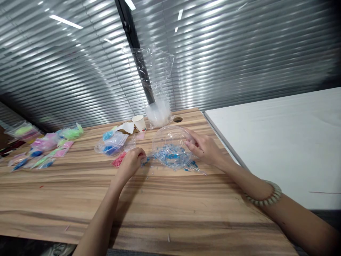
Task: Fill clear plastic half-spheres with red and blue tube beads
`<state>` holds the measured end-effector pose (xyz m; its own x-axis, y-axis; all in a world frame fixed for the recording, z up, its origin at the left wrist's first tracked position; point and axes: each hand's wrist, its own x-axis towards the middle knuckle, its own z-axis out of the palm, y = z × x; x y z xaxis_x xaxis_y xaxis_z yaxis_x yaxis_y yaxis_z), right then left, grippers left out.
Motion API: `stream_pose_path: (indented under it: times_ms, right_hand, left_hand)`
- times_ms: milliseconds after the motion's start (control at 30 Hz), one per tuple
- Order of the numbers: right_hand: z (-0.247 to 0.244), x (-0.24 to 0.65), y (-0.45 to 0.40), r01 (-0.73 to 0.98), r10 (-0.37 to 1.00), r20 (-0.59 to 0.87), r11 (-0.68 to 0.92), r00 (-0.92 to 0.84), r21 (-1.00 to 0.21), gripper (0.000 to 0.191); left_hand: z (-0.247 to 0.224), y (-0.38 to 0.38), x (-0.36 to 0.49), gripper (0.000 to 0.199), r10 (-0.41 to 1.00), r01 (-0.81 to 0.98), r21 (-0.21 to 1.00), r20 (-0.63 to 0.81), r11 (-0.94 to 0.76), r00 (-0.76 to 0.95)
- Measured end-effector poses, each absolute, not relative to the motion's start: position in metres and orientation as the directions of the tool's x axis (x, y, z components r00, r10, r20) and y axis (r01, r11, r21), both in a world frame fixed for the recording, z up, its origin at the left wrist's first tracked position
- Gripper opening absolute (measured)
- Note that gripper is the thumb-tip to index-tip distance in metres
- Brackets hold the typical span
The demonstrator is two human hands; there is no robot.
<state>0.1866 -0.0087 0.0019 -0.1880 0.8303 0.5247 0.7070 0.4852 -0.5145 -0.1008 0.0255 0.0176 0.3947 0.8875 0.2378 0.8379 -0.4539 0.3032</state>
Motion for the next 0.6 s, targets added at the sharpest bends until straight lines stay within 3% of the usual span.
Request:
stream_pose_path:
  times_ms: [100, 200, 267, 433, 600]
  right_hand:
    - [0.002, 0.187, -0.008, 0.708, 0.829, 0.526, 0.486, -0.189, -0.512, 0.054]
    - [0.001, 0.187, -0.008, 0.71, 0.831, 0.524, 0.482, -0.186, -0.513, 0.054]
    - [0.001, 0.187, -0.008, 0.707, 0.832, 0.523, 0.483, -0.186, -0.517, 0.055]
    - [0.001, 0.187, -0.008, 0.699, 0.834, 0.517, 0.486, -0.192, -0.525, 0.055]
    - [-0.001, 0.188, -0.007, 0.704, 0.836, 0.514, 0.484, -0.194, -0.52, 0.054]
  left_hand:
    - [0.02, 0.025, -0.096, 0.01, 0.909, 0.747, 0.522, 0.294, -0.412, 0.295]
    - [0.024, 0.021, -0.091, 0.018, 0.948, 0.48, 0.819, 0.243, -0.315, 0.206]
    - [0.028, 0.018, -0.089, 0.028, 0.966, 0.299, 0.923, 0.196, -0.24, 0.169]
    - [0.037, 0.013, -0.086, 0.041, 0.986, 0.066, 0.993, 0.089, -0.1, 0.141]
    - [0.041, 0.011, -0.082, 0.043, 0.99, -0.008, 0.999, 0.047, -0.046, 0.136]
